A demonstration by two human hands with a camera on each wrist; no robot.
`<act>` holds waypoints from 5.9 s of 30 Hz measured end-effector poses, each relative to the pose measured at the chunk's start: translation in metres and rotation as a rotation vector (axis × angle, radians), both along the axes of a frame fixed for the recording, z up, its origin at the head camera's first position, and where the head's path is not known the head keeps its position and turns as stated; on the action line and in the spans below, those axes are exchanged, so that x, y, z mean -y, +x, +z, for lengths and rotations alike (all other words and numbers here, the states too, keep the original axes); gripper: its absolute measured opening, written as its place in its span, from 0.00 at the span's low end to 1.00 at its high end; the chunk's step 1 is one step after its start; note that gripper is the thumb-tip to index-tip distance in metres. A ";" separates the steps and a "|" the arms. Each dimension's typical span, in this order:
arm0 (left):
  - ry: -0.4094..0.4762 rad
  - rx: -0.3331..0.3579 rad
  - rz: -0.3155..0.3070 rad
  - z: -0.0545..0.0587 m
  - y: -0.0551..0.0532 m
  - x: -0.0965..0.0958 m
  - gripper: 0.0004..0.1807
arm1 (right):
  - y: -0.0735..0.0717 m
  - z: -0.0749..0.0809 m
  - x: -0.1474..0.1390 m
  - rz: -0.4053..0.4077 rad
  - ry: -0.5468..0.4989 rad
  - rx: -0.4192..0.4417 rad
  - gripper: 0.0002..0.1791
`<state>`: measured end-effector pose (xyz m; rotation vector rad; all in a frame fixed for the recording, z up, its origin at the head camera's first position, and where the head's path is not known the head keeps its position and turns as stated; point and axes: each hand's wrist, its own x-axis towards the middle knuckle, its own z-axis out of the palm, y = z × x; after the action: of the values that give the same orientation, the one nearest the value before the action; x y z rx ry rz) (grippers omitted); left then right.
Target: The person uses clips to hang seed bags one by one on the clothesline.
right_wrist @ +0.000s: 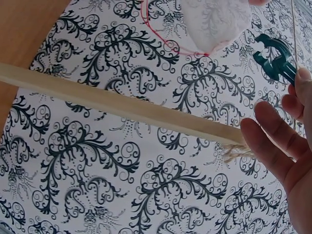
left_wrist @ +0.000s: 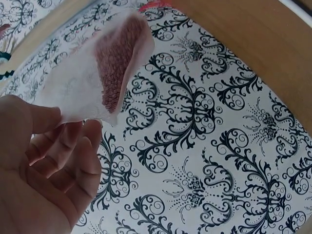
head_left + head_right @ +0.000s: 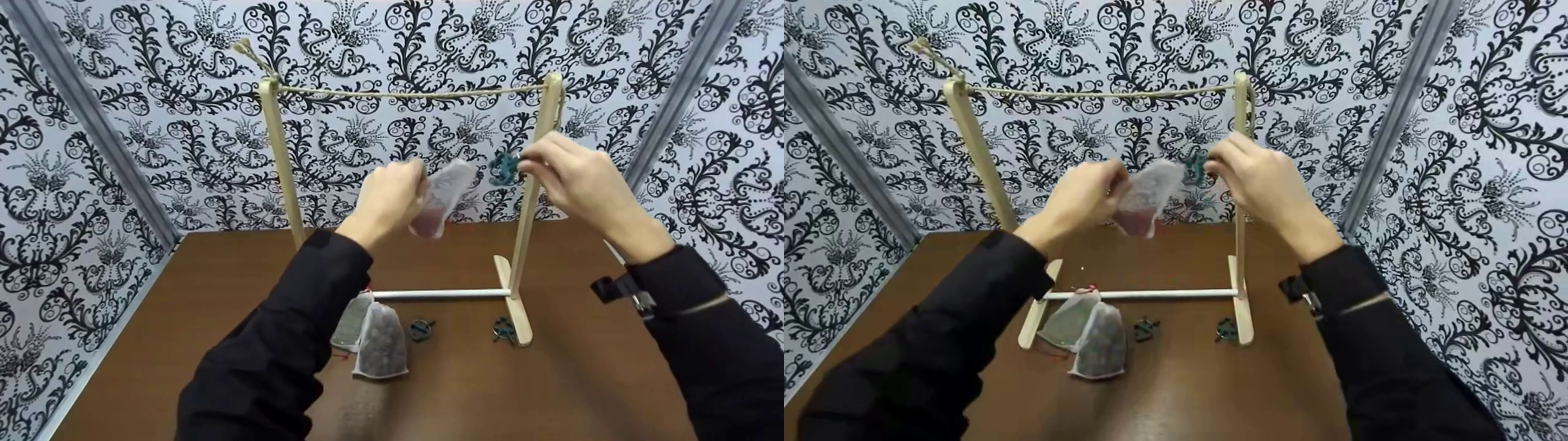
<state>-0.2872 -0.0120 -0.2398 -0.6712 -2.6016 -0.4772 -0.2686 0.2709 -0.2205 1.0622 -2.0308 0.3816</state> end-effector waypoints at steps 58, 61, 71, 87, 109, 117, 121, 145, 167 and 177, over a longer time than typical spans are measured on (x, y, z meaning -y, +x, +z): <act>0.179 -0.197 -0.007 0.049 0.002 -0.034 0.10 | -0.030 0.069 0.031 -0.224 0.057 -0.068 0.17; 0.194 -0.191 -0.015 0.049 0.002 -0.034 0.10 | -0.031 0.066 0.033 -0.213 0.056 -0.063 0.18; 0.201 -0.236 -0.035 0.046 0.000 -0.040 0.10 | -0.031 0.053 0.040 -0.249 -0.009 -0.014 0.27; 0.211 -0.158 -0.021 0.025 -0.002 -0.041 0.09 | -0.026 0.005 0.045 -0.162 -0.252 0.038 0.27; 0.317 -0.253 -0.033 -0.046 -0.009 -0.041 0.08 | -0.020 -0.094 0.035 -0.058 -0.206 0.065 0.25; 0.461 -0.242 -0.051 -0.088 -0.006 -0.041 0.11 | -0.009 -0.121 0.040 -0.044 -0.186 0.149 0.26; 0.530 -0.200 -0.052 -0.112 -0.001 -0.040 0.10 | 0.000 -0.130 0.039 -0.066 -0.187 0.182 0.24; 0.311 0.365 -0.162 -0.216 0.022 -0.058 0.07 | 0.051 -0.237 -0.006 -0.475 -0.272 0.660 0.08; 0.010 0.601 -0.048 -0.241 0.023 -0.098 0.07 | 0.049 -0.265 0.000 -0.617 -0.009 0.994 0.11; 0.004 0.555 -0.010 -0.247 0.025 -0.099 0.11 | 0.050 -0.264 0.004 -0.498 -0.003 1.019 0.10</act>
<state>-0.2626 0.0868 -0.4872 -0.6171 -3.1083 -0.7616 -0.2186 0.2669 -0.4843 0.2900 -3.0679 0.7517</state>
